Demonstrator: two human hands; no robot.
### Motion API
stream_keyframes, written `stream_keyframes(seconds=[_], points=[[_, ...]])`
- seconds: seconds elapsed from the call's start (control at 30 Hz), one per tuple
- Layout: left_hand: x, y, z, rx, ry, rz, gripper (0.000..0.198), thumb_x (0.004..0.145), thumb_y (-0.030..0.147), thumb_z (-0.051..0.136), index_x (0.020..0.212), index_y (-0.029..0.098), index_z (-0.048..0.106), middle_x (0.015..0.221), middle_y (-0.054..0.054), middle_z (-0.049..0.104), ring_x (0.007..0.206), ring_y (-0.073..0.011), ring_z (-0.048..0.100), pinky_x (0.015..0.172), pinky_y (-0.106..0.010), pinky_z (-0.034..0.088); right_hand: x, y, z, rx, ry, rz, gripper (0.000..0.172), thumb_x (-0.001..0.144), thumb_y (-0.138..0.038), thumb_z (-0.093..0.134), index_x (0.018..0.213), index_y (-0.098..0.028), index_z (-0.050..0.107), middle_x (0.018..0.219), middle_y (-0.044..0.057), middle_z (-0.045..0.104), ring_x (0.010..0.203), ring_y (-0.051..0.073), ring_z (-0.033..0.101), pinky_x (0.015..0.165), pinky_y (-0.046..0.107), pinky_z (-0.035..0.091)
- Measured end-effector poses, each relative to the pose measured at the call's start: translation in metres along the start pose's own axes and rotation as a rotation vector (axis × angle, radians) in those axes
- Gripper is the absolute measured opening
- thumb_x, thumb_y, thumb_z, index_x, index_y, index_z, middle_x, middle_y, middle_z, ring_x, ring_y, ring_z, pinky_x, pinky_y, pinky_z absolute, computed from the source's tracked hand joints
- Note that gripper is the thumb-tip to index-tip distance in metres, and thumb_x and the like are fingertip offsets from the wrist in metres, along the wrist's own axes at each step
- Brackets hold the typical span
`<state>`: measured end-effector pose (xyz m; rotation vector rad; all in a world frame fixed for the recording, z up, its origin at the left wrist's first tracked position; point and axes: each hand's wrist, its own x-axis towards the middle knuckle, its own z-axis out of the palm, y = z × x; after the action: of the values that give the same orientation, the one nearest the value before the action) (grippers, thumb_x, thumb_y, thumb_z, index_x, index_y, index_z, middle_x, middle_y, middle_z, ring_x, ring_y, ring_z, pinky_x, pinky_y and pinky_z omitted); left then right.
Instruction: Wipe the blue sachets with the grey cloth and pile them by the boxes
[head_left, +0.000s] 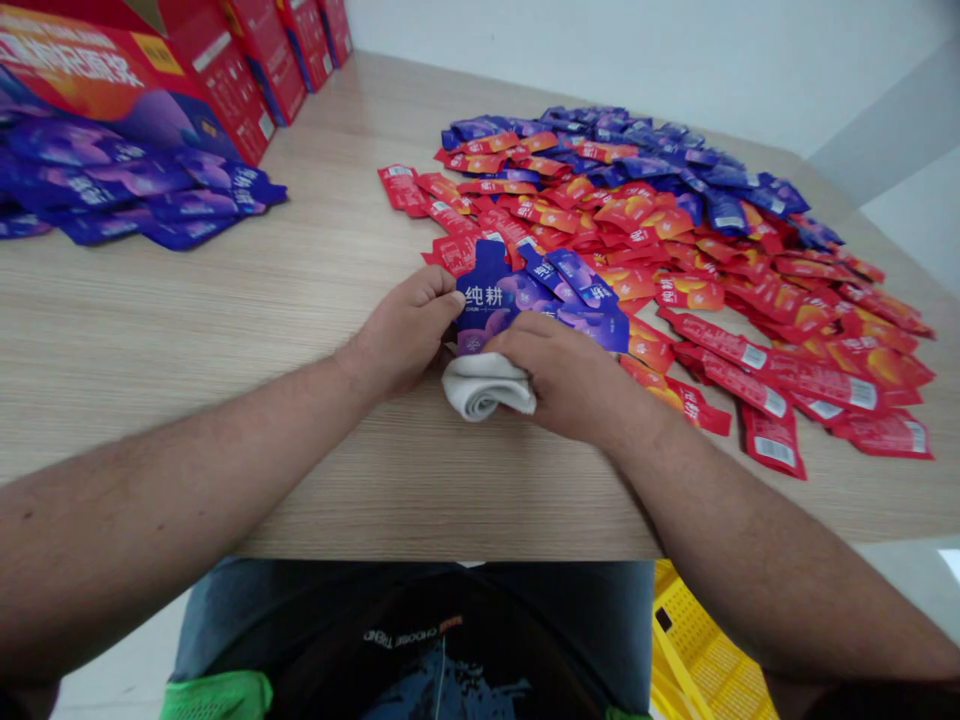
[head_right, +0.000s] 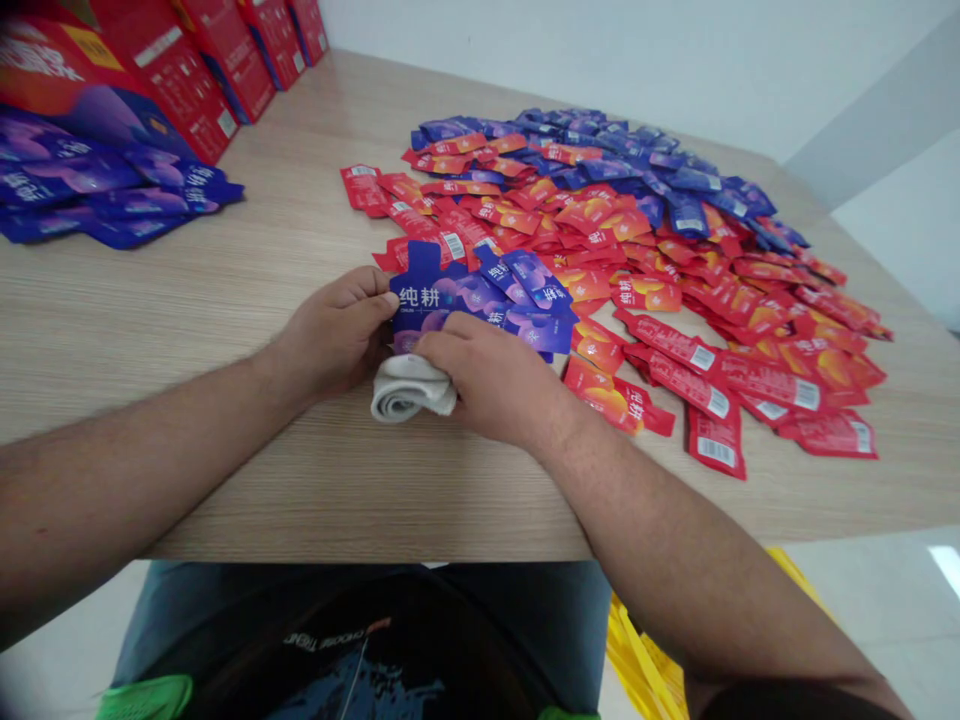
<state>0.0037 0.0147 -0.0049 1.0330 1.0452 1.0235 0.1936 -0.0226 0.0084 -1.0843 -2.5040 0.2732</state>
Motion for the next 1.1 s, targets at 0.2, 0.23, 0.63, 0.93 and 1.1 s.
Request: stream_keyframes(seconds=[0.2,0.23,0.63,0.93,1.1], points=[[0.001,0.004,0.0,-0.09,-0.005,-0.037,0.008,0.084,0.014,0.054,0.083,0.022,0.05,0.068,0.002,0.052,0.055,-0.012,0.053,0.054,-0.025,0.046,0.002,0.007,-0.006,-0.022,0.233,0.126,0.012,0.087,-0.026,0.069,0.098,-0.022,0.066,0.094,0.006,0.07,0.095,0.025,0.063,0.084,0.038,0.05],[0.001,0.004,0.001,-0.102,-0.004,-0.037,0.009,0.084,0.014,0.053,0.083,0.021,0.049,0.067,0.002,0.051,0.054,-0.0115,0.051,0.053,-0.025,0.045,0.002,0.008,-0.006,0.0,0.227,0.11,0.011,0.087,-0.027,0.068,0.097,-0.022,0.066,0.093,0.006,0.07,0.094,0.025,0.063,0.083,0.037,0.05],[0.002,0.004,0.0,-0.115,0.018,0.024,0.013,0.082,0.012,0.055,0.08,0.021,0.046,0.062,0.004,0.046,0.051,-0.0101,0.044,0.05,-0.022,0.04,0.001,0.007,0.0,0.082,0.131,0.013,0.016,0.088,-0.028,0.068,0.101,-0.02,0.067,0.096,0.007,0.07,0.094,0.024,0.063,0.082,0.036,0.051],[0.005,0.005,0.001,-0.188,0.071,0.022,0.012,0.083,0.01,0.053,0.08,0.021,0.048,0.06,0.004,0.049,0.047,-0.0091,0.044,0.046,-0.02,0.038,0.002,0.008,0.001,0.099,0.17,0.018,0.014,0.086,-0.026,0.07,0.099,-0.022,0.065,0.095,0.005,0.071,0.093,0.023,0.064,0.082,0.036,0.051],[0.007,0.005,-0.001,-0.184,0.078,0.031,0.012,0.084,0.009,0.052,0.081,0.021,0.049,0.06,0.004,0.049,0.048,-0.0094,0.046,0.047,-0.02,0.039,0.002,0.008,0.002,0.136,0.099,-0.048,0.014,0.087,-0.026,0.068,0.101,-0.021,0.066,0.097,0.005,0.072,0.094,0.022,0.064,0.081,0.035,0.052]])
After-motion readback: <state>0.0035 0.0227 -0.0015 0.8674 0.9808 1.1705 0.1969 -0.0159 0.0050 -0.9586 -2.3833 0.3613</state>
